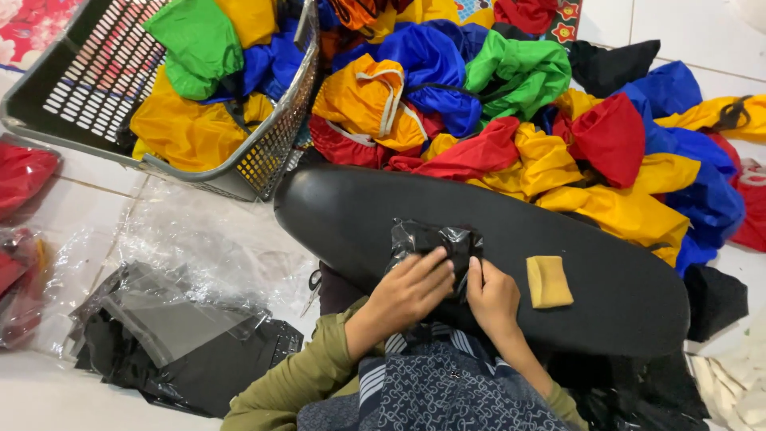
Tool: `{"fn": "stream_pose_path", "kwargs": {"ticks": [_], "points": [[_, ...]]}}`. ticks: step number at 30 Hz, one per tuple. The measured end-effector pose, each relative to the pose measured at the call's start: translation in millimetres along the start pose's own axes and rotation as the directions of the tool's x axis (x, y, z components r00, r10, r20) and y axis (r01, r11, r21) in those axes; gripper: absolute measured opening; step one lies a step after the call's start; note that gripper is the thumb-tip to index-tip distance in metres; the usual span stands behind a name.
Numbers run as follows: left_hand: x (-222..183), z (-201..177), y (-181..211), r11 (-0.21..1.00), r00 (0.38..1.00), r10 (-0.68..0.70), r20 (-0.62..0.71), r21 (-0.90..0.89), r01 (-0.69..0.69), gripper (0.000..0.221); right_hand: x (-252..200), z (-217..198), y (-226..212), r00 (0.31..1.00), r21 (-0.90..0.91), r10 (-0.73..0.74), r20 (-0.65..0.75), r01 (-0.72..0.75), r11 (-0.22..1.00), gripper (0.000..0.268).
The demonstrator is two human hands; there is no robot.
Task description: Folding colorful fabric items, placing them into clear plastic bags, and trimming loose threads with scissors.
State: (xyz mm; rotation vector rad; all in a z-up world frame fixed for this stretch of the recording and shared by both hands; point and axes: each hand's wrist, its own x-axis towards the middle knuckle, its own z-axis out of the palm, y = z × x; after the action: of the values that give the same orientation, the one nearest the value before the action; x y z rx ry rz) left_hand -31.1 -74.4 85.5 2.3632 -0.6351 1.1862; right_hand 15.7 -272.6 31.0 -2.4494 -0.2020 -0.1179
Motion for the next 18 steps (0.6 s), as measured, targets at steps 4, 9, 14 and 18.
{"fn": "stream_pose_path", "kwargs": {"ticks": [4,9,14,18], "points": [[19,-17,-9,0.920,0.838,-0.383,0.389,0.241,0.309,0.067,7,-15,-14,0.998,0.015,0.037,0.054,-0.038,0.999,0.058],[4,-9,-14,0.875,0.716,-0.484,0.502,0.262,0.408,0.090,2,-32,-47,0.939,-0.282,-0.257,-0.230,0.188,0.941,0.025],[-29,6,-15,0.908,0.786,-0.389,0.480,0.342,0.241,0.089,6,-17,-74,0.771,-0.268,-0.621,-0.140,0.574,0.774,0.047],[-29,7,-28,0.946,0.771,-0.323,0.549,0.188,0.262,0.079,7,7,-55,0.835,-0.274,-0.541,0.099,0.546,0.792,0.065]]}}
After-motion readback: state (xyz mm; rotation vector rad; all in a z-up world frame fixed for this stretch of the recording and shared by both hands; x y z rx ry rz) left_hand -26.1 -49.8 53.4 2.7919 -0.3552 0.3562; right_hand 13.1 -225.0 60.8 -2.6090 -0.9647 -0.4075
